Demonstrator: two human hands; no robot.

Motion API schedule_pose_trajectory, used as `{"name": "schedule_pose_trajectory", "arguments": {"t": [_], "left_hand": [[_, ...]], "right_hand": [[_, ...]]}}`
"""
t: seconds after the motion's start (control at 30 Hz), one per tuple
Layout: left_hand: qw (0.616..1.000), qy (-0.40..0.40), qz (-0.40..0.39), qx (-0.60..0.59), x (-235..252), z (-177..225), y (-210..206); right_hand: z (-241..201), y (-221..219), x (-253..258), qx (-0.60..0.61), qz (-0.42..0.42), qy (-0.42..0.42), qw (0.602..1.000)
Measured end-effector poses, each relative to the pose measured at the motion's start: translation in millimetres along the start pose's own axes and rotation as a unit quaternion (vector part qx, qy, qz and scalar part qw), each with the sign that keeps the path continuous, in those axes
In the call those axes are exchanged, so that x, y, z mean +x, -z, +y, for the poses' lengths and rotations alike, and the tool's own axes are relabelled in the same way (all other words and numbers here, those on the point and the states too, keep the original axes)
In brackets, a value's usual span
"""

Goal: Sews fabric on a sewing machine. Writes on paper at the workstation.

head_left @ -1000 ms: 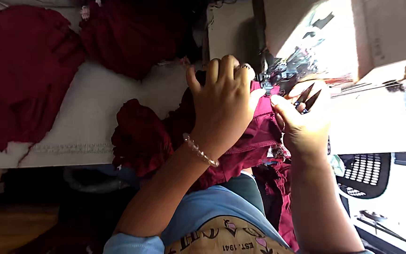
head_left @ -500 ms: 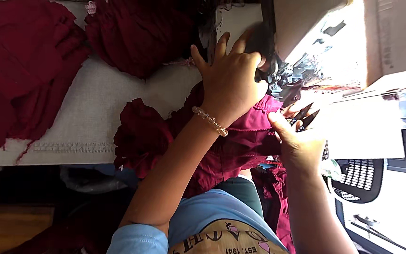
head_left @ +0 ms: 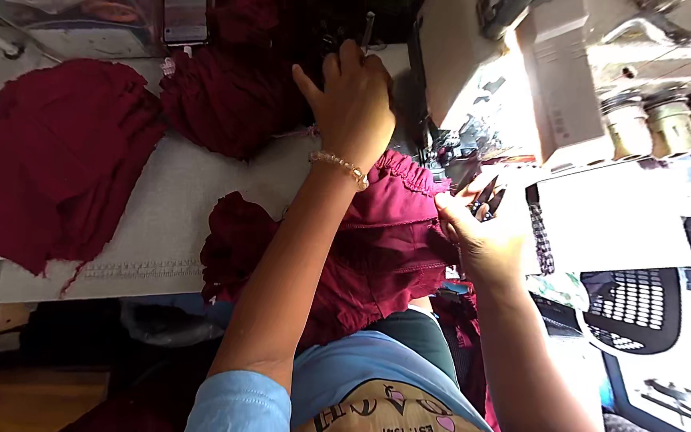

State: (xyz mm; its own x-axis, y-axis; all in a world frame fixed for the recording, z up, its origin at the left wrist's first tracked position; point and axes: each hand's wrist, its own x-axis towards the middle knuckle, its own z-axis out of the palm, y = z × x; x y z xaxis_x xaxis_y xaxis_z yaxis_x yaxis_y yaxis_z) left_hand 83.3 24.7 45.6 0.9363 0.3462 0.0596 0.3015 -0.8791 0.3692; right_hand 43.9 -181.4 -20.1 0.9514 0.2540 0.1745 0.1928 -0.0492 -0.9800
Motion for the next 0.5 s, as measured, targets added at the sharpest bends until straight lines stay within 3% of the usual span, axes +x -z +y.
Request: {"name": "schedule_pose_trajectory", "arguments": {"t": [0.07, 0.13, 0.23, 0.33, 0.5], "left_hand": [[0.998, -0.022, 0.055, -0.018, -12, -4, 2], [0.987, -0.099, 0.123, -0.040, -39, -5, 8], [0.973, -0.208, 0.075, -0.067, -77, -2, 5], [0.973, -0.221, 0.038, -0.053, -84, -6, -10], [0.966, -0.215, 0.081, -0.116, -87, -13, -24]], "right_hand": [[-1, -1, 0, 0.012, 0.001, 0.001, 1.000], [0, -1, 0, 0.022, 0.003, 0.004, 1.000], [3, -2, 1, 0.025, 0.009, 0.007, 1.000], [1, -1, 3, 0.022, 0.008, 0.002, 1.000], [-1, 0, 3, 0.029, 0.001, 0.004, 1.000]]}}
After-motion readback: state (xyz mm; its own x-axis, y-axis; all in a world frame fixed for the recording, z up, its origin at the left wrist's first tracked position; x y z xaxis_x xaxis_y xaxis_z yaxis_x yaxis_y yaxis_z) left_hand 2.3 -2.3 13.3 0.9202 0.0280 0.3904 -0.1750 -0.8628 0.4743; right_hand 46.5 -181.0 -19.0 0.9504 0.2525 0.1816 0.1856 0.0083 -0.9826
